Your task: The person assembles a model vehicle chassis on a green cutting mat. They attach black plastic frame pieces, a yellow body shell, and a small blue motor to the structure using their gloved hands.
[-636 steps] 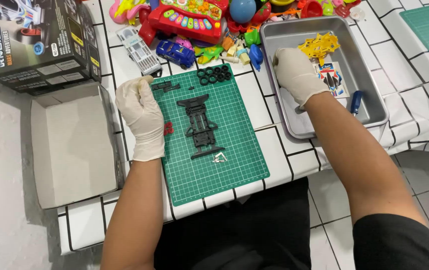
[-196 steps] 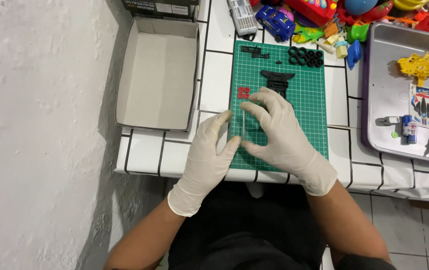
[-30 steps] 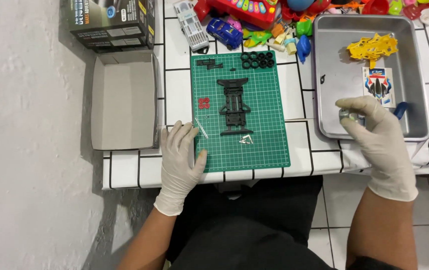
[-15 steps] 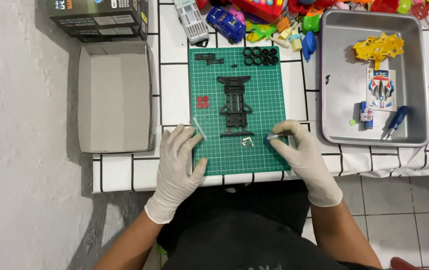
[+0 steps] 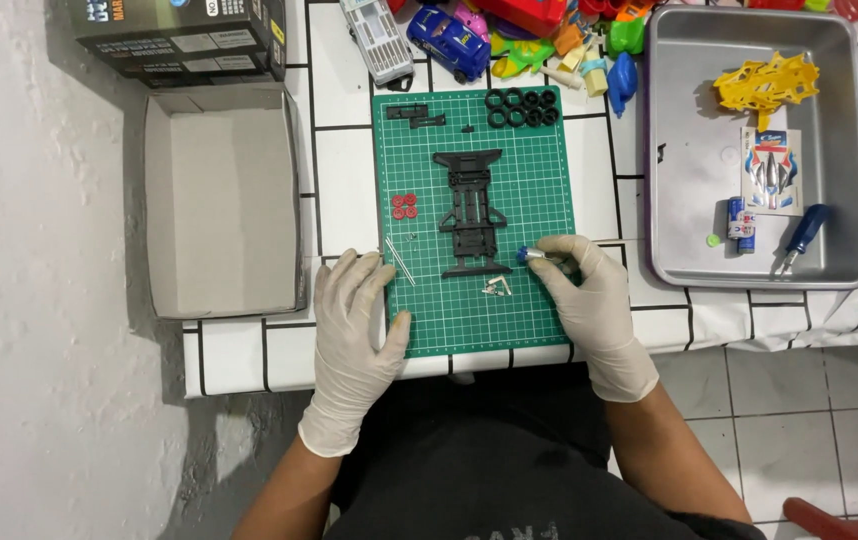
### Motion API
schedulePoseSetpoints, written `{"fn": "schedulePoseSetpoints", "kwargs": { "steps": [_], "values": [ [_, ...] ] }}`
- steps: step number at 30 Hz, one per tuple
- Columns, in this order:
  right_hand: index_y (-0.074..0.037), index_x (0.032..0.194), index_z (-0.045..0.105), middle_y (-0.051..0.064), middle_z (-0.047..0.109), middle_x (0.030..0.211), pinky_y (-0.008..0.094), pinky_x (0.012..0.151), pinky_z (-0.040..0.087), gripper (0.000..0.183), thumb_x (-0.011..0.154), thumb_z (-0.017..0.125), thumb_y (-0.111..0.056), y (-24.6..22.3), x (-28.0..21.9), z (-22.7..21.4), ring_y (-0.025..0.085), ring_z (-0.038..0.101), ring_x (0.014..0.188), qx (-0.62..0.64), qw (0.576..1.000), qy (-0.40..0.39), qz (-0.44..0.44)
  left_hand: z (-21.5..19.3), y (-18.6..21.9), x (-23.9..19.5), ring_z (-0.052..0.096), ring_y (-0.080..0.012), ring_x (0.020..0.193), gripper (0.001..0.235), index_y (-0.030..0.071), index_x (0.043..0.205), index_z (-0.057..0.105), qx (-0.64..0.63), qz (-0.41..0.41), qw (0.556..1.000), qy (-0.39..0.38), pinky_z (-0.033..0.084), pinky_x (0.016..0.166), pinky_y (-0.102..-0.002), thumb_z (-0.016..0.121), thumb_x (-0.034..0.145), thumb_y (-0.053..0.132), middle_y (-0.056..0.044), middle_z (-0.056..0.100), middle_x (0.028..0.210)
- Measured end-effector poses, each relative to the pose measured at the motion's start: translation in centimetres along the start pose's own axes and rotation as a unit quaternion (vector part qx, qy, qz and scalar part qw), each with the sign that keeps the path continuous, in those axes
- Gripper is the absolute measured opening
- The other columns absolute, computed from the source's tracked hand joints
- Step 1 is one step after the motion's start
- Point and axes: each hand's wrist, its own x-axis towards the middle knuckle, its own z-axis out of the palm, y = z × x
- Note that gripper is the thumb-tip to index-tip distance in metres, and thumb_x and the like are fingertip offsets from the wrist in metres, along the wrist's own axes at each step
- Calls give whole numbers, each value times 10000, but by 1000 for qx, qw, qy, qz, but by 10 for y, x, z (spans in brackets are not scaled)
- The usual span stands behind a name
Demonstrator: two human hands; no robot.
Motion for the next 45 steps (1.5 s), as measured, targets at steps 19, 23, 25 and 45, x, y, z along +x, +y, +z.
{"fn": "schedulePoseSetpoints", "kwargs": {
  "steps": [19,23,25,45],
  "values": [
    [-137,983,774,21,666,722,372,811,537,90,928,796,-205,10,3,-3,241,655,774,-178,976,-60,-106,0,1,3,451,-378,1425,447,141,1315,642,-9,-7,1000,-12,192,1250,-597,681,911,328,-130,590,1383],
    [-173,983,770,-3,660,744,379,822,535,111,906,817,-237,19,0,-1,231,653,790,-168,976,-42,-130,0,0,4,455,-394,1416,450,133,1309,648,-14,-8,1000,-12,190,1243,-618,699,896,303,-137,590,1369],
    [-190,997,774,-11,662,767,378,837,538,118,898,821,-232,16,-3,-5,229,661,797,-156,978,-28,-137,0,0,4,457,-405,1411,450,127,1304,652,-20,-8,1000,-13,189,1240,-630,709,889,292,-141,593,1354],
    [-214,1117,832,130,601,1132,468,922,464,263,858,789,-219,123,66,-184,415,543,1064,-448,887,4,-112,-9,12,35,509,-392,1361,301,77,1300,600,-44,128,989,60,420,1201,-578,512,1087,270,-131,589,1355]
  ]
}}
